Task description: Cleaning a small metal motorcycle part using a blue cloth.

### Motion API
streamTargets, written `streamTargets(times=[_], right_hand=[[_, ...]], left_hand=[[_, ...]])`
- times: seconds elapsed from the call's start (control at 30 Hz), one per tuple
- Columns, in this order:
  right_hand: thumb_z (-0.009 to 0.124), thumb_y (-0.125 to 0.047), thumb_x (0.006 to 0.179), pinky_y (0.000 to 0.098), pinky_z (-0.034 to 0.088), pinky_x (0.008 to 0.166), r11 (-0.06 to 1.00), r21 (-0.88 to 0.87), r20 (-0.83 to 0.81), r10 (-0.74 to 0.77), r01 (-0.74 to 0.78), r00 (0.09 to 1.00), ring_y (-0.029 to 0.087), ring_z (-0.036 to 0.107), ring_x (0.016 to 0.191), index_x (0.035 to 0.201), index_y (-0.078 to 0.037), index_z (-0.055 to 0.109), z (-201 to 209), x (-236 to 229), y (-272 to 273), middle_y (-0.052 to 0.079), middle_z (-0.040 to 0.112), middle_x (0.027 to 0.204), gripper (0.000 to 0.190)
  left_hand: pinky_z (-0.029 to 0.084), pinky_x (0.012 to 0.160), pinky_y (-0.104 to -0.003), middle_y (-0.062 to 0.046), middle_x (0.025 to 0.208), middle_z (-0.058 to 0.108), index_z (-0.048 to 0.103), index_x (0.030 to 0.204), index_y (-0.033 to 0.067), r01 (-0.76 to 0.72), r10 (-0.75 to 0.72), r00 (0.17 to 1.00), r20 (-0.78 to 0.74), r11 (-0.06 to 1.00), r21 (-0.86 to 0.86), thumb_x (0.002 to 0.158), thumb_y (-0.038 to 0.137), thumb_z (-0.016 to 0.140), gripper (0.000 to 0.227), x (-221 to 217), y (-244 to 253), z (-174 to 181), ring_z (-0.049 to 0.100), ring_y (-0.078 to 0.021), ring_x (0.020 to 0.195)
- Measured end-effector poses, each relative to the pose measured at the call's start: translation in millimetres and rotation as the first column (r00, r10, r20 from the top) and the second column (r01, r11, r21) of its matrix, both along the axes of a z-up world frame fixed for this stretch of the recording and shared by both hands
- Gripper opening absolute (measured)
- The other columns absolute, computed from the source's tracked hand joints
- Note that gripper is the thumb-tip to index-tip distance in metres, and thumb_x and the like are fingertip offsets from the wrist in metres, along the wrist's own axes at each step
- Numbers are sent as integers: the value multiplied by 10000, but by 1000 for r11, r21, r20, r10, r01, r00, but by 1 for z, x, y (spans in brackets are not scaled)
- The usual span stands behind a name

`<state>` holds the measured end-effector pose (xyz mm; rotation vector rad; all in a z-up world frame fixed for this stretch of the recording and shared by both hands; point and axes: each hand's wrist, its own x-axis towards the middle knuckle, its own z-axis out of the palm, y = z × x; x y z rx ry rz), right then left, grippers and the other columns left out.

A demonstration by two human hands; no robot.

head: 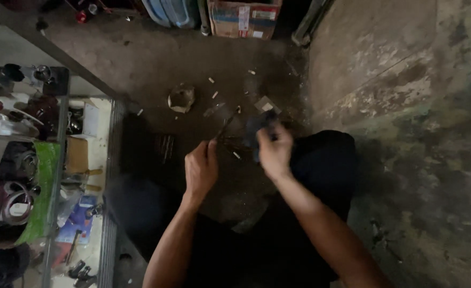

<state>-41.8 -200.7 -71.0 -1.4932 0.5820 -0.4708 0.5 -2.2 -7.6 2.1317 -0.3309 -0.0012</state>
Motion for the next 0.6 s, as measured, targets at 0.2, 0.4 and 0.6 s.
streamTargets(times=[0.2,0.4,0.6], right_hand=[[724,-227,956,387,573,865,852,-431,-75,293,-296,953,298,745,1029,1196,6,707,8,-2,28,204,754,1103,334],[703,-212,980,379,580,834,880,-458,-21,132,-127,991,310,772,1007,1170,-6,736,27,32,-2,194,771,1104,283],[746,-165,944,395,569,810,722,-635,27,378,-277,925,337,733,940,1119,8,732,14,12,12,185,742,1036,246]], left_hand=[[451,546,-517,-237,712,623,611,809,15,23,-24,995,92,1000,18,1019,149,609,249,-16,-15,-20,622,-460,665],[468,581,-528,-244,738,633,591,805,10,78,-78,984,162,997,10,1012,127,622,240,-17,-14,-5,626,-471,704],[498,570,-507,-242,796,659,571,810,14,62,-63,983,173,998,8,1006,134,636,239,-14,-7,-4,644,-465,729]])
